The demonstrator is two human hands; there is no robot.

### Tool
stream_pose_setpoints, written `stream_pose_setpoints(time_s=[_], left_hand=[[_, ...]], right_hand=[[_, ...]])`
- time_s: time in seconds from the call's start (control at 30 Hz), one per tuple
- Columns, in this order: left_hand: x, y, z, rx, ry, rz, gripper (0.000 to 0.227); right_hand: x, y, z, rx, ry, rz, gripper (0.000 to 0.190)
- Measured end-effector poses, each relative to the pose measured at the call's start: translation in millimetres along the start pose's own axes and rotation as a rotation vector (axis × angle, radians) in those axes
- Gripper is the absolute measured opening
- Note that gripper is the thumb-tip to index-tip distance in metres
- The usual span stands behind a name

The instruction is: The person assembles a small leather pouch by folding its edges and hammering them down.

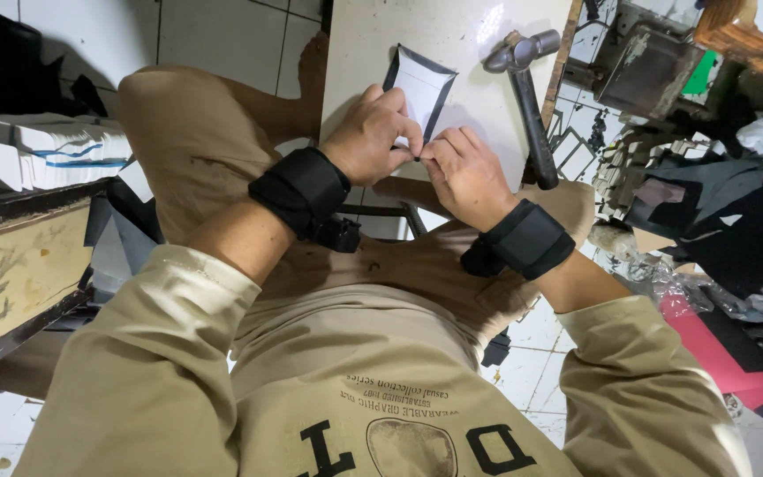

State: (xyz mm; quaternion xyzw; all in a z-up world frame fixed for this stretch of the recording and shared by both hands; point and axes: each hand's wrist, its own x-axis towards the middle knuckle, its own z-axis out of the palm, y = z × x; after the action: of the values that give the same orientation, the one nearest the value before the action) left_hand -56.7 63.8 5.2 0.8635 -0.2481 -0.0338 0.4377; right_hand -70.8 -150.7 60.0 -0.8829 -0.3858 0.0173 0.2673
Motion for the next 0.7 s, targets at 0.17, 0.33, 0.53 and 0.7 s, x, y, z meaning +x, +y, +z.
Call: stream_pose_setpoints(time_s=[0.17, 0.33, 0.53, 0.7], left_hand=[[0.7, -0.4, 1.1, 0.033, 0.007, 0.026, 0.015], [1.9, -0.6, 1.2, 0.079, -0.013, 0.032, 0.014], [4.0, -0.3, -1.8, 0.052, -0.04, 0.015, 0.016], [5.6, -4.4, 1.7, 0.067, -0.058, -0.019, 0.017]], right_hand=[[0.9, -3.5, -1.8, -0.056, 0.019, -0.066, 0.01], [1.1, -2.5, -1.3, -0.059, 0.035, -0.075, 0.009], [8.1, 2.1, -4.8, -0.019, -0.046, -0.003, 0.008], [22.2, 11.8, -3.9, -0.081, -0.211, 0.036, 0.013]])
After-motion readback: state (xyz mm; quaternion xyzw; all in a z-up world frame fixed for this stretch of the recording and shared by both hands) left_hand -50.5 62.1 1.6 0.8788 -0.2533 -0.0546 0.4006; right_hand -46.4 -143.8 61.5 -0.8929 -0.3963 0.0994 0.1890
